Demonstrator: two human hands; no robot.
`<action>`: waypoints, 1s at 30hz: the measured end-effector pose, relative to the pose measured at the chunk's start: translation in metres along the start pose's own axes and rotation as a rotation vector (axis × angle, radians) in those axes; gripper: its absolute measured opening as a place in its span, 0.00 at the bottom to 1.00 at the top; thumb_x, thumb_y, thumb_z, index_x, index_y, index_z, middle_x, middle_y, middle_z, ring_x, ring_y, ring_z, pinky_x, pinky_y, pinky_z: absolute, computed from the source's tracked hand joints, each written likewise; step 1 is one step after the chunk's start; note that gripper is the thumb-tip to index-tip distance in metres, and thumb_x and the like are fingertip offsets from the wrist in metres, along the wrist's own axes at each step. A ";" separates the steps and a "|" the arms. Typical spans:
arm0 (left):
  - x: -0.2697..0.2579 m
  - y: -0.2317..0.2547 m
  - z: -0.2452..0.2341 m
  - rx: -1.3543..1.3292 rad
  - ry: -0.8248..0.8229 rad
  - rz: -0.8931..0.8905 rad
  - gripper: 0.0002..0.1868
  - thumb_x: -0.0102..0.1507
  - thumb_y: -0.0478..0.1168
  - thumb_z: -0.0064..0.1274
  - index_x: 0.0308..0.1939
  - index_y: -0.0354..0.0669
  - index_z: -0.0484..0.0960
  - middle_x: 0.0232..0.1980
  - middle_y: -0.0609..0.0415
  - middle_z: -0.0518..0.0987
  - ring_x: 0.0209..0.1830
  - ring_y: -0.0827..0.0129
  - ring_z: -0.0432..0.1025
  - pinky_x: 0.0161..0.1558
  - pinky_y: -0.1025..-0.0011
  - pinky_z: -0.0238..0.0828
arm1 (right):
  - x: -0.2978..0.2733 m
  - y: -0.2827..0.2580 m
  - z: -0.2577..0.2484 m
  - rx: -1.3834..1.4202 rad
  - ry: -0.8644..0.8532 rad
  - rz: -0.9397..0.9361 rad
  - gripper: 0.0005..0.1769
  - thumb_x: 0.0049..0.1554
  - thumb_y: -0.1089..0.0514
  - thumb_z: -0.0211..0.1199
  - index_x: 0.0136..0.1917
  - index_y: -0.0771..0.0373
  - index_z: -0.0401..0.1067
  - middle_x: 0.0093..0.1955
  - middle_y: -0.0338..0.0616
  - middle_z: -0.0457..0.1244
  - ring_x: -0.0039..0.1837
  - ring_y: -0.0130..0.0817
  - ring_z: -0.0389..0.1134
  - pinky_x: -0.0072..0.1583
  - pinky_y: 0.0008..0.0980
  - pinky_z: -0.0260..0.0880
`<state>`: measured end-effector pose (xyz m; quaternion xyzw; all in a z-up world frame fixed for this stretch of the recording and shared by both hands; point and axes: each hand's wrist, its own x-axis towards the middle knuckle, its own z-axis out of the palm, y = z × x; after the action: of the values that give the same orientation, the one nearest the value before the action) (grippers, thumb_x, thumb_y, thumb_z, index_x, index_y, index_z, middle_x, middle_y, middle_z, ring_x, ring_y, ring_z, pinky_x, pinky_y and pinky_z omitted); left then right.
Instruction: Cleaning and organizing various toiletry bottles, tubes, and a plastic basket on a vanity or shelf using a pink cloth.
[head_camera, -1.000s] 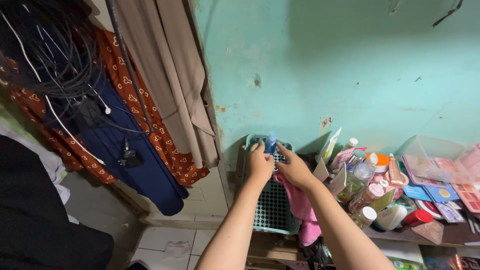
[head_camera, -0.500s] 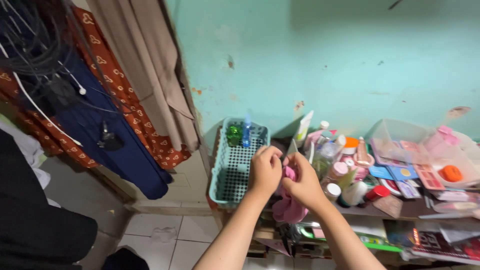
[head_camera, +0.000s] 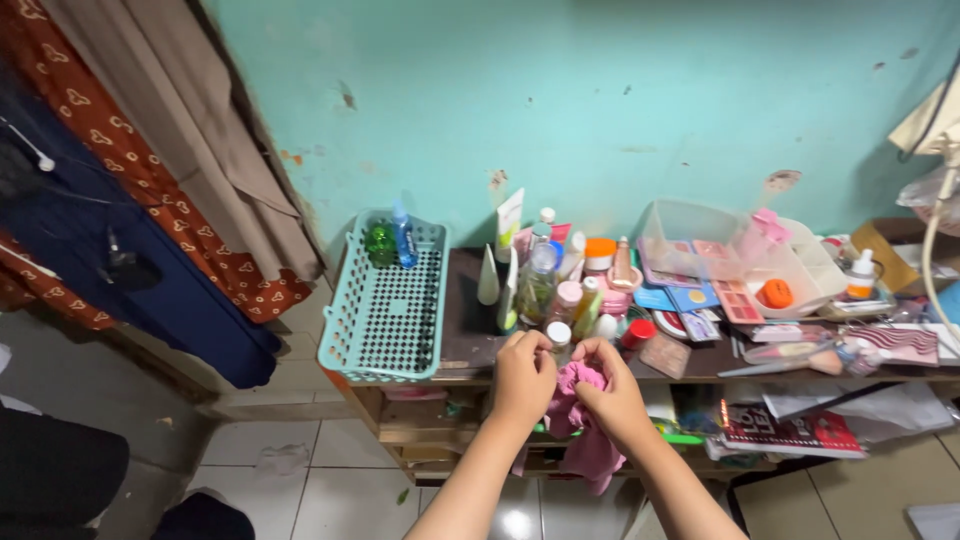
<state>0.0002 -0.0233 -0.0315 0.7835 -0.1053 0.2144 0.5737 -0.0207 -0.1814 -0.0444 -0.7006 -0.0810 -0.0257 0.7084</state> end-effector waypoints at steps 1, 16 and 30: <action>-0.003 0.001 0.006 -0.001 -0.003 0.000 0.03 0.57 0.27 0.52 0.34 0.33 0.79 0.35 0.44 0.77 0.34 0.52 0.76 0.36 0.61 0.73 | -0.002 0.004 -0.007 0.000 0.003 0.000 0.21 0.45 0.73 0.57 0.53 0.64 0.65 0.48 0.36 0.58 0.50 0.23 0.60 0.53 0.23 0.62; -0.006 -0.013 0.051 0.278 0.095 -0.230 0.28 0.53 0.35 0.65 0.54 0.31 0.71 0.55 0.35 0.72 0.53 0.37 0.70 0.51 0.52 0.69 | -0.021 0.018 -0.026 0.302 0.214 0.264 0.23 0.47 0.75 0.63 0.55 0.65 0.67 0.49 0.44 0.67 0.47 0.30 0.70 0.48 0.30 0.73; -0.004 0.031 0.015 0.193 0.196 -0.028 0.20 0.52 0.39 0.66 0.45 0.34 0.79 0.44 0.41 0.77 0.43 0.45 0.74 0.43 0.57 0.72 | -0.004 0.000 -0.005 0.499 0.380 0.237 0.10 0.59 0.64 0.58 0.56 0.65 0.67 0.48 0.47 0.67 0.48 0.31 0.70 0.51 0.32 0.72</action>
<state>-0.0126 -0.0480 -0.0109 0.8117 -0.0167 0.2908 0.5063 -0.0245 -0.1866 -0.0448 -0.4927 0.1310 -0.0527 0.8586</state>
